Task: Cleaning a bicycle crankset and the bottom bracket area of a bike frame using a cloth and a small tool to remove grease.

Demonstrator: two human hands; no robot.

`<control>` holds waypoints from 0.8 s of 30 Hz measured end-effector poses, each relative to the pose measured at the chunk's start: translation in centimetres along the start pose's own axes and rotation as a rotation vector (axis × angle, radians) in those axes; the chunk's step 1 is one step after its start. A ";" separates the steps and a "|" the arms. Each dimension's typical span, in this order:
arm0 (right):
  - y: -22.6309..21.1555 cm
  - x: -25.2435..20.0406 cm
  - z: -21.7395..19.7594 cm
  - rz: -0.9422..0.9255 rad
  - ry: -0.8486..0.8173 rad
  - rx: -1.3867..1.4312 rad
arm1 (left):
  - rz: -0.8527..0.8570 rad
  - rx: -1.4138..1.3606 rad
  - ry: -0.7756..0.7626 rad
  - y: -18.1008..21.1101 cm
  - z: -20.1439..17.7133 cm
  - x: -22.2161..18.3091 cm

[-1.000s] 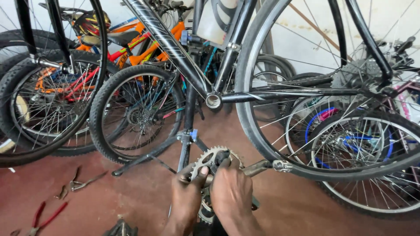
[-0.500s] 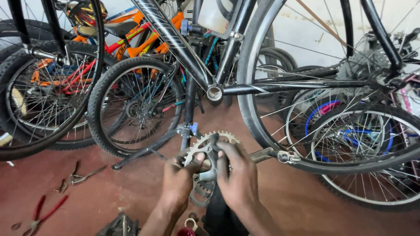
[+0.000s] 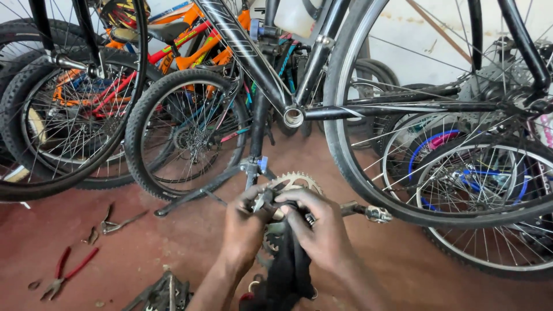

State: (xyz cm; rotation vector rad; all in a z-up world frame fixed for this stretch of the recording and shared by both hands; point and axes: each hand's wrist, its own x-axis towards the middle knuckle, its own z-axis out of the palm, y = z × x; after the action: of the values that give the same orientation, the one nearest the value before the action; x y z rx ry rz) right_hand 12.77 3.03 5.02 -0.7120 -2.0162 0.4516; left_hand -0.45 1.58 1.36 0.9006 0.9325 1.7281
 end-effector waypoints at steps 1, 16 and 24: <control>0.0 0.1 -0.2 -0.024 -0.020 0.012 | 0.014 -0.017 -0.007 -0.1 0.0 0.0; 1.0 -0.4 -0.7 0.207 0.067 0.004 | 0.015 0.046 -0.048 0.4 1.2 -0.6; 2.3 0.2 -2.2 0.231 0.011 0.191 | 0.003 0.039 -0.060 -0.2 0.7 -0.3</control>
State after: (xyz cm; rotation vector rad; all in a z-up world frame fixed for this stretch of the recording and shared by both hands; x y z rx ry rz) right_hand 15.33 5.03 4.97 -0.8284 -1.8577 0.7628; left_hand 0.35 1.45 1.47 0.9745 0.9289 1.6808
